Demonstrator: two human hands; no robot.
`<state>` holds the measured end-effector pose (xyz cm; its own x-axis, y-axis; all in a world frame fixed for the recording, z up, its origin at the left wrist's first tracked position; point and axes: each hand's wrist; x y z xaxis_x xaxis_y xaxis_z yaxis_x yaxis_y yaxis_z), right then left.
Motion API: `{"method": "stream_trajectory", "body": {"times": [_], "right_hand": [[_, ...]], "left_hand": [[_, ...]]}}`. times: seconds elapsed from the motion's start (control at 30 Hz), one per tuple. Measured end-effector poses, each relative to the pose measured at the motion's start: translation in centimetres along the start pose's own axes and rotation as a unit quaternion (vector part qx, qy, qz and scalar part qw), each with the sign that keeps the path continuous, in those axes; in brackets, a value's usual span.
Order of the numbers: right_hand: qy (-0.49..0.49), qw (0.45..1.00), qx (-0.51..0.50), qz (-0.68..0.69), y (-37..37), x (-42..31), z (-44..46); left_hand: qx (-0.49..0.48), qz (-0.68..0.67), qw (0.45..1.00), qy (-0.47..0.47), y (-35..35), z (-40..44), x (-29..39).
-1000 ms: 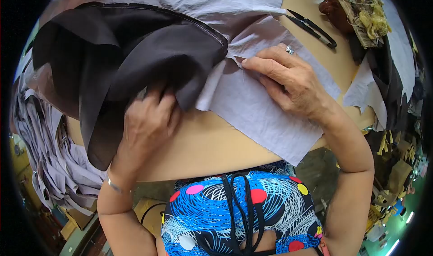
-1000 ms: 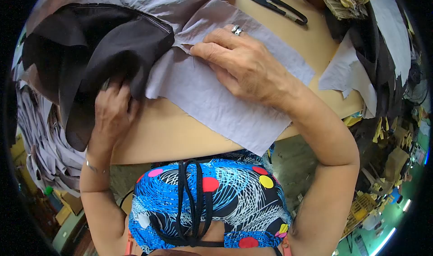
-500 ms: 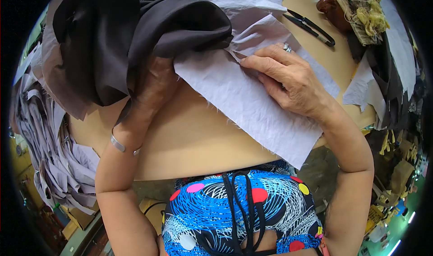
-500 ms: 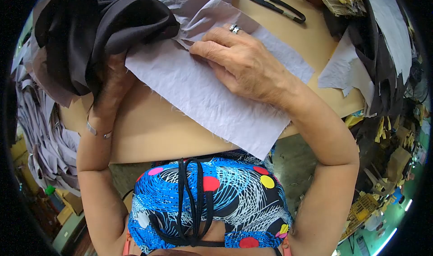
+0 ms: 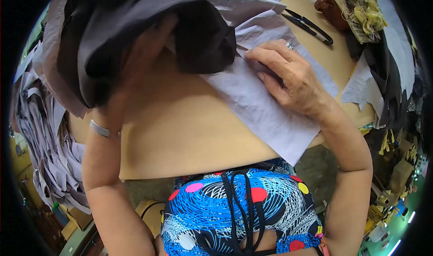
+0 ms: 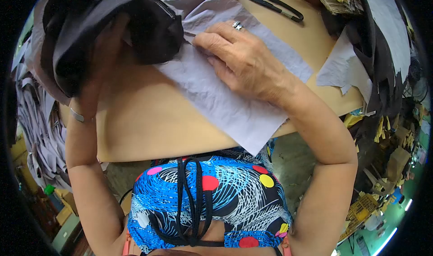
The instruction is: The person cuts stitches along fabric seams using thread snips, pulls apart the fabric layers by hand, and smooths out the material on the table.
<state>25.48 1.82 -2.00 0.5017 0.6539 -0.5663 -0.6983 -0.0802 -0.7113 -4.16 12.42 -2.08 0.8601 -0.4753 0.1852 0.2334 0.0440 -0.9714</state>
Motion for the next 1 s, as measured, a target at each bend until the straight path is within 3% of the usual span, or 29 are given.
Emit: {"method": "stream_trajectory", "body": {"times": [0.07,0.2,0.33,0.43,0.47,0.53,0.6,0.63,0.7,0.77,0.87,1.0], "right_hand": [[0.005,1.0,0.006,0.009,0.0,0.1,0.0],[0.012,1.0,-0.001,0.014,-0.1,0.0,0.0],[0.0,1.0,-0.008,0.003,0.1,-0.1,0.2],[0.002,1.0,-0.016,0.006,0.1,-0.1,0.3],[0.005,1.0,-0.014,0.011,0.1,-0.1,0.3],[0.014,1.0,-0.008,0.02,0.2,0.0,0.2],[0.012,1.0,-0.009,0.015,0.1,-0.1,0.2],[0.007,1.0,-0.011,0.011,0.1,-0.1,0.3],[-0.002,1.0,-0.007,0.0,0.2,0.0,0.2],[-0.004,1.0,-0.012,-0.01,0.1,0.0,0.1],[0.004,1.0,-0.024,-0.015,-0.1,0.0,-0.1],[0.028,0.999,-0.026,-0.004,-0.1,0.1,0.1]], "left_hand": [[0.03,0.194,0.973,0.121,-1.5,-0.1,-0.7],[-0.021,0.223,0.963,0.15,-2.5,-1.1,-0.4],[-0.016,0.127,0.975,0.18,-3.7,-3.1,-0.9],[-0.143,0.059,0.982,0.104,-7.0,-3.7,0.4],[-0.142,0.141,0.979,0.024,-7.9,-5.1,1.7],[-0.125,0.081,0.987,0.054,-9.8,-5.8,5.3],[-0.18,-0.211,0.953,0.12,-9.7,-5.9,8.9],[-0.213,-0.368,0.897,0.118,-9.0,-5.9,11.0],[-0.173,-0.181,0.927,0.278,-6.2,-5.9,12.9],[-0.077,-0.029,0.946,0.315,-4.6,-4.1,12.4],[0.074,0.033,0.964,0.254,-1.6,-1.8,9.3],[0.09,-0.017,0.974,0.205,-1.5,-0.5,9.0]]}}
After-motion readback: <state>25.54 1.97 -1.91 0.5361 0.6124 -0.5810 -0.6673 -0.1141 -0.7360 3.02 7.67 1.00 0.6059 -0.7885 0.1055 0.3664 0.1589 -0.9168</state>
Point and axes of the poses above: each hand's wrist, its own z-axis towards the middle knuckle, its own y-axis out of the palm, x = y × z, and after that the axes turned 5 degrees about -x, right-handed
